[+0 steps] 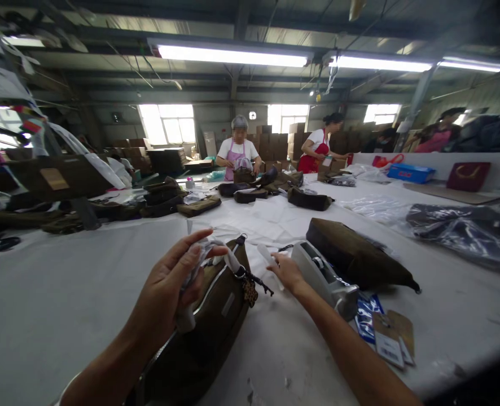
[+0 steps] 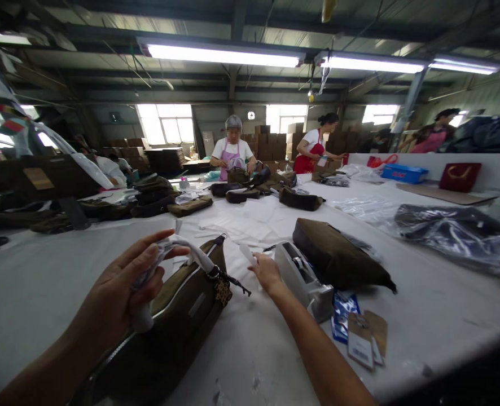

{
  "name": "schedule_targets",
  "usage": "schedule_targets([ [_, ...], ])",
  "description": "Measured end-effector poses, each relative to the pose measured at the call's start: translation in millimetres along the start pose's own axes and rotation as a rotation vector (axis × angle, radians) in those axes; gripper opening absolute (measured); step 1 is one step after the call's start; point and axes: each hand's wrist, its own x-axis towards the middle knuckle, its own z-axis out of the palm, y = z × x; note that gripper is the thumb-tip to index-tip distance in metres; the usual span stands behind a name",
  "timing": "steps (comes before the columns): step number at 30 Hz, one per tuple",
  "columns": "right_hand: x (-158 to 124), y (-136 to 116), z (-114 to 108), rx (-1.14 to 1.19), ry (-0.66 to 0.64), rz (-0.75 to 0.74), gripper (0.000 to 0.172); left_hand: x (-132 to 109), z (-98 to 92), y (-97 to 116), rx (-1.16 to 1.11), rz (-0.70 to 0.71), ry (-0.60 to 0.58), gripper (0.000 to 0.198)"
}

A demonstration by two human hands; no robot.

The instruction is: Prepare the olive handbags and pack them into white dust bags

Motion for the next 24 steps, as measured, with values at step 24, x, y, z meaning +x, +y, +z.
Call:
schedule_targets([
  [24, -13, -14, -7, 0.145, -0.036, -0.169, 0.023, 2, -5.3, -3, -0.033, 0.008, -0.052, 0.034],
])
